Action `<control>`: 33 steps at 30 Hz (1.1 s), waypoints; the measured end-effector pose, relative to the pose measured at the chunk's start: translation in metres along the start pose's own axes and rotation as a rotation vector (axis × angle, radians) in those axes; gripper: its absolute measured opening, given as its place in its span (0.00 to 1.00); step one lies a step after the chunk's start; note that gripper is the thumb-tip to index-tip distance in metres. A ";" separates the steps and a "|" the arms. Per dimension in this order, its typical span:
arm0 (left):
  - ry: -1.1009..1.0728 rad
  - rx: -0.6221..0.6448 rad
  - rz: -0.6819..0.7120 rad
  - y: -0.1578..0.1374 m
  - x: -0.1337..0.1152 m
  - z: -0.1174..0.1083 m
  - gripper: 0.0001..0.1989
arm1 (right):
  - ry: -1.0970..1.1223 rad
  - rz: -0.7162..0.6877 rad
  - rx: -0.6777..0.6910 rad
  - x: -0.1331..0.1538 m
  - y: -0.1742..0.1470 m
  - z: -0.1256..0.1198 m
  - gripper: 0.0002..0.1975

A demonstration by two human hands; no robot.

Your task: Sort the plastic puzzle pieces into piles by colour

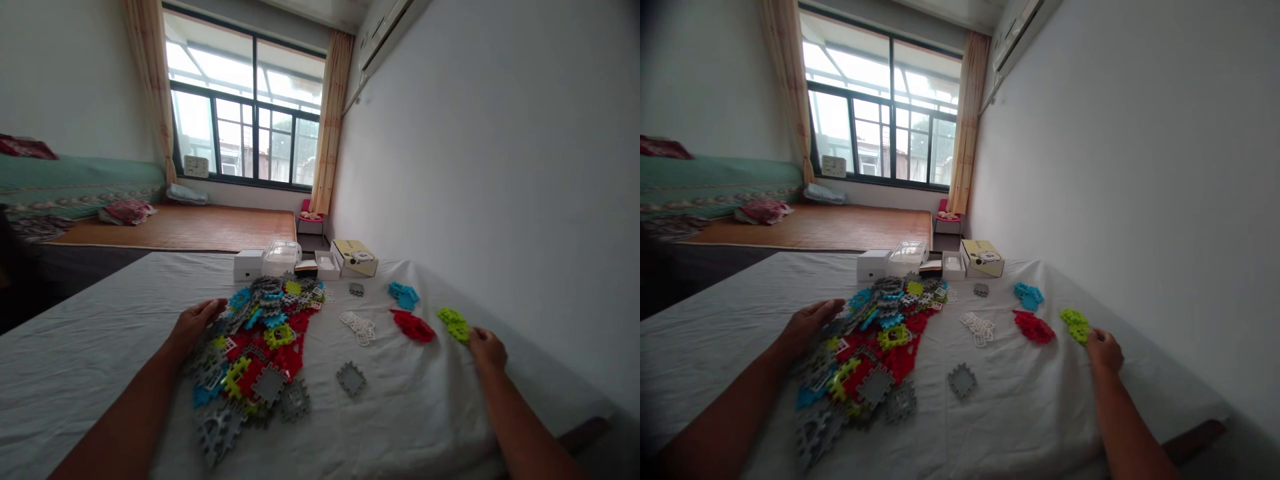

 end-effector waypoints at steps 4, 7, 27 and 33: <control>0.010 -0.016 0.022 -0.003 -0.003 0.000 0.27 | -0.038 -0.160 -0.120 0.024 -0.012 0.010 0.24; 0.000 -0.005 0.020 -0.005 -0.003 0.005 0.28 | 0.007 -0.450 0.015 0.086 -0.064 0.039 0.22; 0.050 0.039 0.070 -0.009 -0.011 0.012 0.28 | 0.164 -1.036 1.170 0.254 -0.414 0.125 0.09; 0.037 0.058 0.044 -0.006 -0.003 0.009 0.29 | 0.342 -0.406 1.158 0.185 -0.285 0.133 0.18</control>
Point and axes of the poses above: each hand's wrist, its own y-axis towards the middle knuckle, its own z-axis out of the palm, x = y × z, the point moved 9 cm from there along y, towards the middle knuckle, and after that the axes turned 11 degrees about z, right-handed, at the moved point
